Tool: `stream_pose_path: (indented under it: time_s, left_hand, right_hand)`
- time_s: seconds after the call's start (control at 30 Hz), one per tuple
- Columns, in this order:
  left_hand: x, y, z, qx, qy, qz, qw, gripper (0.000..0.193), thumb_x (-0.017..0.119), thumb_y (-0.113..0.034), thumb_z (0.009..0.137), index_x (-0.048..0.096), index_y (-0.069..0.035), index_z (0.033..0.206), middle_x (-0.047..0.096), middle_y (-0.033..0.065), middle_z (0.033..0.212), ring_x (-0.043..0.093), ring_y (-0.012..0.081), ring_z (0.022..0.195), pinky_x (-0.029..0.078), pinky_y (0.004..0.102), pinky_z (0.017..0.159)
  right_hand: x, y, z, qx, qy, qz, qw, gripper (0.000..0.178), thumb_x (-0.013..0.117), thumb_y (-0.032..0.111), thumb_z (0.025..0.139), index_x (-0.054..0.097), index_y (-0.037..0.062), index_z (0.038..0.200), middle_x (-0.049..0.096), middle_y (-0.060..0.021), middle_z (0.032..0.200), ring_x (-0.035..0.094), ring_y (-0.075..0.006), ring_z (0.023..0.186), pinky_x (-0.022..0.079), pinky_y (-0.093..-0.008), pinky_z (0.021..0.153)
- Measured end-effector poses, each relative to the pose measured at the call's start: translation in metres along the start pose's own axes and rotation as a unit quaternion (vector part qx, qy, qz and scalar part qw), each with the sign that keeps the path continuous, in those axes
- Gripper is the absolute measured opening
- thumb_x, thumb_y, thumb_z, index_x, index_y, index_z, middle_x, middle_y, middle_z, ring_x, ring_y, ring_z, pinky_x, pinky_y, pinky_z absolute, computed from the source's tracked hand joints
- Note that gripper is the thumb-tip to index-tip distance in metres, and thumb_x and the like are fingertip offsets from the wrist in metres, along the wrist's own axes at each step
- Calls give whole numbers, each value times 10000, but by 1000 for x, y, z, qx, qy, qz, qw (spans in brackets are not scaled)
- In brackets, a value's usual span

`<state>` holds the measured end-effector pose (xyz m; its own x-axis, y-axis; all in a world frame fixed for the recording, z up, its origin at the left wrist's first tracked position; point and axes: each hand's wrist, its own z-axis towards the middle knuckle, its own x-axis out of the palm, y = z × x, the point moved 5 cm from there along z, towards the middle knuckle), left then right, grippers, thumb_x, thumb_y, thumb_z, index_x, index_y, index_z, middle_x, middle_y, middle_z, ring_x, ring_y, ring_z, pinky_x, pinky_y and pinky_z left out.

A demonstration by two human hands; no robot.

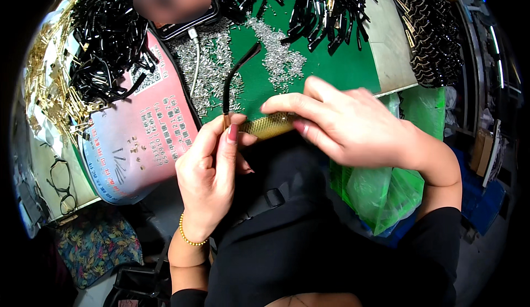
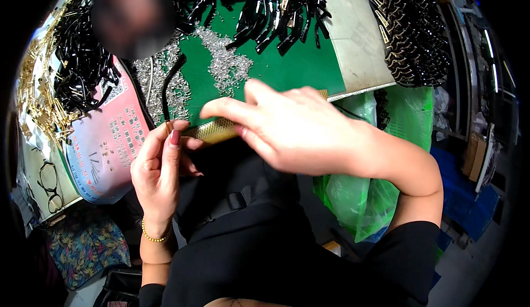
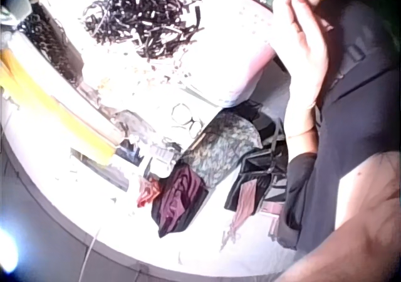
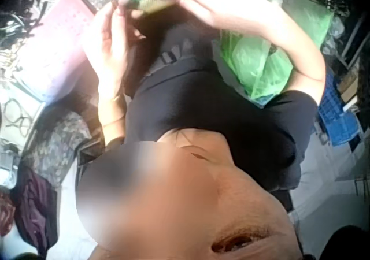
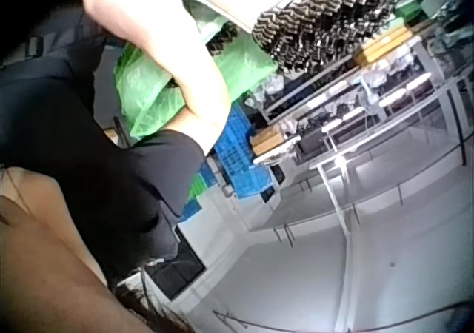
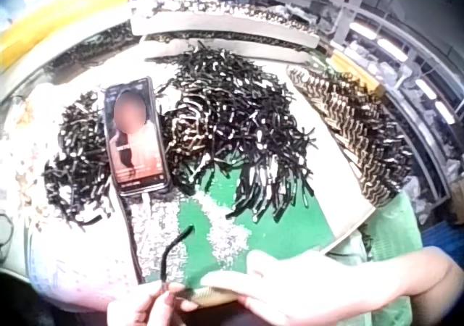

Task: The person assembles eyeglasses by attaching small metal components to the temples using a wooden tool. The person repeatedly picks up parts, aligns them with the frame, and secures them before placing the assembled glasses aside.

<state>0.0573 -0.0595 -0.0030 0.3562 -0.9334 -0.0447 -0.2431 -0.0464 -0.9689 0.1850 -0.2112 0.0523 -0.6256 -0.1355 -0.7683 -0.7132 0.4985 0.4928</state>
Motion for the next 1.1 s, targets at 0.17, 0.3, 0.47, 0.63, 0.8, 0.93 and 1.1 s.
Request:
stream_pose_path:
  time_s: [0.17,0.3,0.47,0.63,0.8,0.93,1.1]
  left_hand:
    - [0,1,0,33,-20,34,999,220,549,-56,1037,636,37,1216,742,78,864,627,65,581,509,209,534]
    - [2,-2,0,72,-29,65,995,222,568,-45,1023,641,36,1216,745,76,855,637,75,580,502,220,528]
    - [6,-5,-2,207,-76,231,948,258,657,22,929,648,68,1182,727,156,858,702,269,657,544,350,590]
    - [8,-6,-1,254,-74,259,929,311,690,23,892,647,59,1198,717,157,845,697,270,675,537,350,604]
    - [6,-6,-1,203,-69,214,953,269,671,19,915,651,53,1180,716,135,804,691,258,634,531,342,580]
    - [6,-6,-1,214,-89,231,945,226,654,15,937,656,58,1159,718,126,782,692,246,614,528,335,564]
    - [8,-7,0,221,-85,227,945,227,662,14,932,660,60,1154,723,133,800,691,242,612,526,332,562]
  right_hand:
    - [-2,26,16,112,137,452,874,458,472,171,1044,369,144,1489,547,-32,918,622,-98,656,532,-267,578]
    - [2,25,16,152,154,474,853,468,455,184,1056,338,146,1508,524,-15,907,615,-78,660,529,-229,546]
    - [-1,25,13,161,150,462,859,455,459,174,1055,356,154,1498,520,-16,925,597,-73,642,508,-228,527]
    - [-2,24,9,150,130,492,848,449,442,131,1051,356,121,1492,511,-27,929,580,-74,603,484,-214,502]
    - [3,23,8,130,141,505,841,475,429,218,1048,319,130,1502,480,-15,896,585,-89,616,525,-246,515]
    - [4,23,10,122,140,501,845,495,419,216,1034,301,126,1506,478,-14,900,585,-93,631,533,-255,526]
    - [3,23,9,121,132,502,846,491,420,214,1038,300,124,1506,490,-22,903,584,-93,624,532,-253,520]
